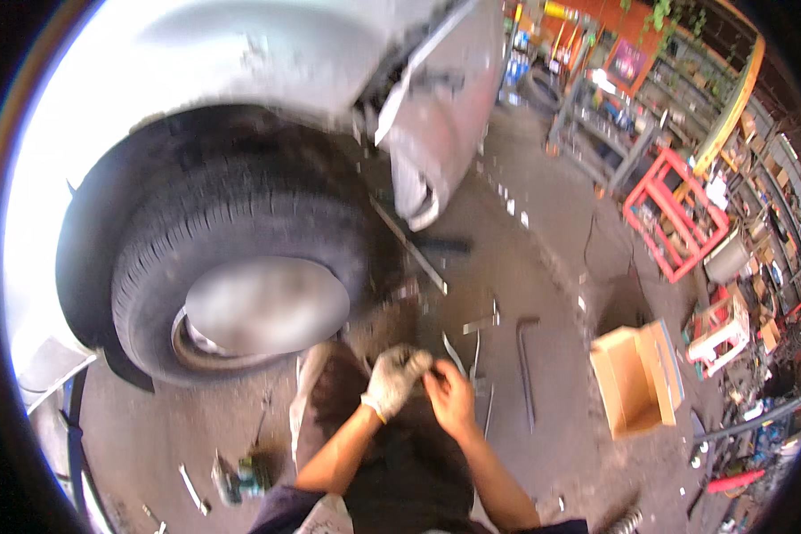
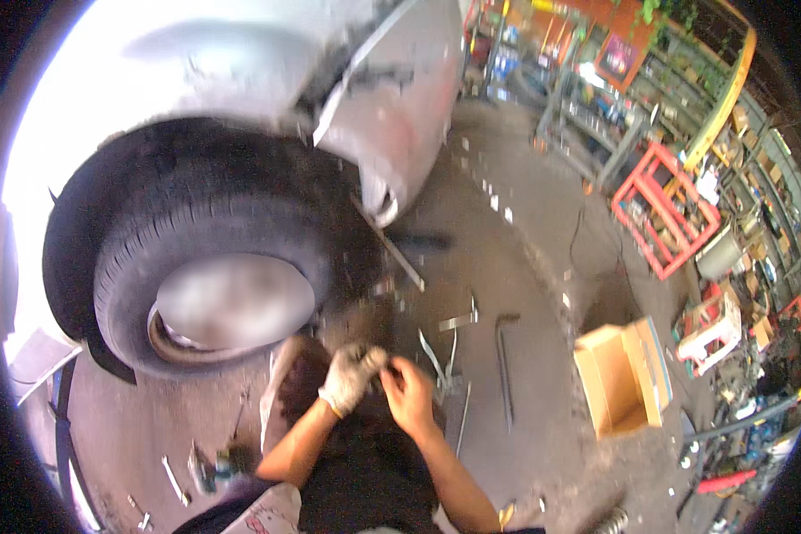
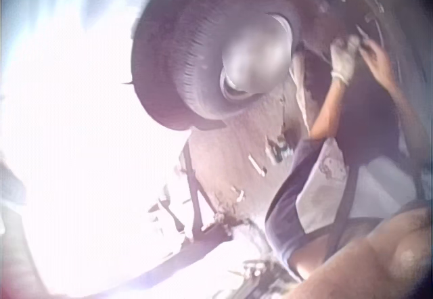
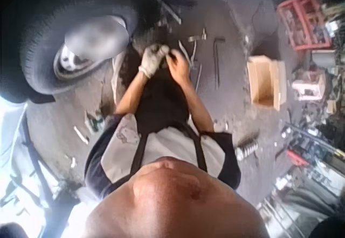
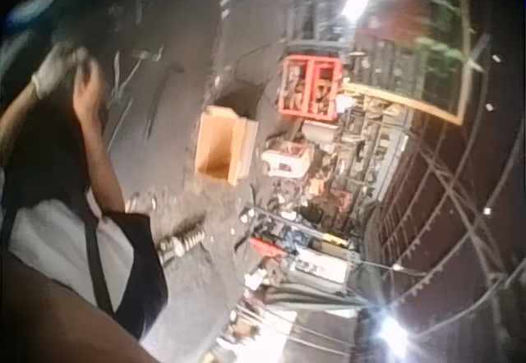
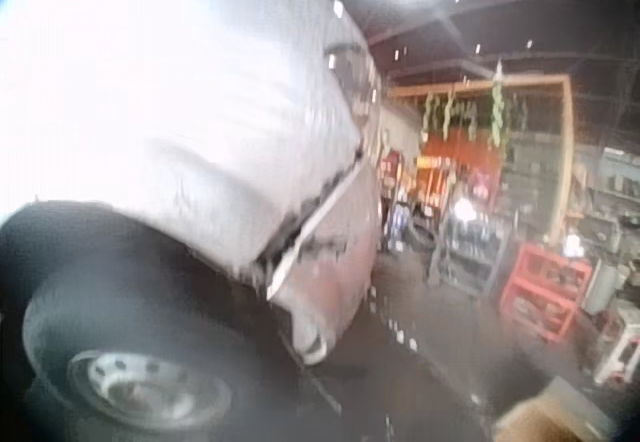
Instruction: The person is working on a car part, using pliers and a screwdriver to manipulate a metal piece. They then attach the modified part to the car's headlight area.
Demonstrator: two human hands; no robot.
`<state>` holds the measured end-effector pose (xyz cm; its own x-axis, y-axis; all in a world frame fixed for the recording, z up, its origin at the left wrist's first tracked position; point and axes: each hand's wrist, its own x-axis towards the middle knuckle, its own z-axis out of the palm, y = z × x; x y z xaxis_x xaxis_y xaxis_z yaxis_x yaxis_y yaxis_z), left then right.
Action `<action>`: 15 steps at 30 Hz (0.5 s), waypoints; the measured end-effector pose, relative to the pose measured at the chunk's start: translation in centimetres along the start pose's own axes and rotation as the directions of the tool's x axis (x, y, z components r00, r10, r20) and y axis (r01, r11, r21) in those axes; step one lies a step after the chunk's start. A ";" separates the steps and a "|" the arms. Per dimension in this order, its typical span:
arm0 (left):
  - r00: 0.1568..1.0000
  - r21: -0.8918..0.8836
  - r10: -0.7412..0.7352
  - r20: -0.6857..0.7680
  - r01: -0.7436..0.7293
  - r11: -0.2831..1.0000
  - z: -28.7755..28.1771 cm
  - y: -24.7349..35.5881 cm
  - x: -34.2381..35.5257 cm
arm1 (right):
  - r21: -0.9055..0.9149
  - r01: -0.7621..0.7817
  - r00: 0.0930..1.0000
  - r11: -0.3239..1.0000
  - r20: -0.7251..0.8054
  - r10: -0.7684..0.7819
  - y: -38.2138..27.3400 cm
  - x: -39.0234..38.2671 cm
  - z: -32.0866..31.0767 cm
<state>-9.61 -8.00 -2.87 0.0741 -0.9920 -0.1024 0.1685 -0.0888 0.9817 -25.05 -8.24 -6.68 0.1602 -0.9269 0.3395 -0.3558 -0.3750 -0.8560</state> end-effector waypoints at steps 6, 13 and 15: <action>0.992 0.084 -0.118 -0.048 0.122 0.989 -1.7 -4.9 -4.1 | -0.053 -0.102 0.993 0.993 0.060 0.105 -2.7 -4.9 1.3; 0.985 0.049 -0.168 0.032 0.167 0.985 -4.2 -1.1 -3.1 | -0.135 0.177 0.972 0.975 0.181 -0.151 -4.8 -0.8 0.7; 0.996 0.512 -0.086 -0.014 0.081 0.855 -3.8 9.2 -2.9 | -0.008 0.177 0.974 0.984 0.147 -0.174 -6.0 1.9 0.8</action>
<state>-4.56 -5.55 5.82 0.0730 -0.9792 -0.1891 -0.3535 -0.2027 0.9132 -21.89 -7.78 -1.22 0.3532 -0.8350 0.4220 -0.3292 -0.5332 -0.7794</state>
